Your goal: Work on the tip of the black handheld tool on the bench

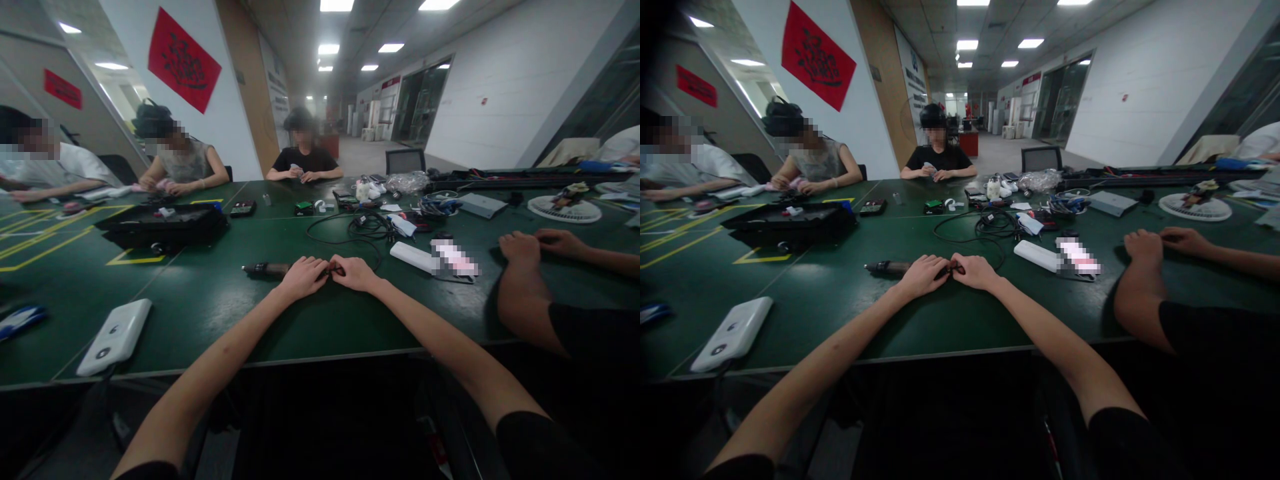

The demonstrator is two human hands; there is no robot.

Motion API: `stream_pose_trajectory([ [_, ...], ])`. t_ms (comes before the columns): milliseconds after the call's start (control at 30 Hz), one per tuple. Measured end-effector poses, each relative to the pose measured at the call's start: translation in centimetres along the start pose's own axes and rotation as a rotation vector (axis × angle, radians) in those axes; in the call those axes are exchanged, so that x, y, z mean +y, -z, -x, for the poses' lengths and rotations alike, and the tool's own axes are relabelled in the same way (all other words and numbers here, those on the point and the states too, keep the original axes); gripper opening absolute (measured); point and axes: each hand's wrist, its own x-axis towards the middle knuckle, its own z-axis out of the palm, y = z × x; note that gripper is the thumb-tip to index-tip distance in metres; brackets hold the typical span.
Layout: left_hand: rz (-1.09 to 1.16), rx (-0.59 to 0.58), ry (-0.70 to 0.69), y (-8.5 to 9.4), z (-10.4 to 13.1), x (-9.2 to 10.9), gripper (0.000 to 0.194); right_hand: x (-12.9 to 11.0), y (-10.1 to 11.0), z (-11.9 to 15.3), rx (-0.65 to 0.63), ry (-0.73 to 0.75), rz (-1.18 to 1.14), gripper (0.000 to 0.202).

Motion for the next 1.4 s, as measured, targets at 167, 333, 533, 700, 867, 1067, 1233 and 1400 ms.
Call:
stream_pose_trajectory([
  [167,0.003,-0.009,-0.031,0.2,0.1,-0.1,0.019,0.2,-0.2,0.0,0.007,0.006,0.005,0.019],
  [333,-0.034,-0.013,-0.001,-0.3,-0.5,-0.3,0.019,0.2,-0.1,-0.1,-0.002,0.009,0.013,0.019],
  [533,-0.069,-0.012,0.013,-0.5,-0.5,-0.1,0.021,0.0,0.1,0.0,-0.003,0.003,0.016,0.02],
  [700,-0.013,0.013,0.005,0.1,-0.1,0.2,0.02,0.0,0.0,0.0,0.005,0.004,0.005,0.018],
  [867,-0.009,0.001,-0.048,0.4,0.1,-0.2,0.018,0.2,-0.2,0.0,0.011,0.009,0.006,0.019],
  [1067,-0.045,-0.008,-0.045,-0.4,-0.4,-0.6,0.023,0.3,-0.2,-0.1,0.008,0.012,0.017,0.019],
  [1233,-0.055,-0.008,0.001,-0.7,-0.5,-0.4,0.022,0.3,-0.2,0.0,0.005,0.018,0.008,0.019],
  [1400,-0.031,0.013,-0.008,0.0,-0.1,0.1,0.02,0.3,-0.3,0.0,0.008,0.011,0.007,0.019],
])
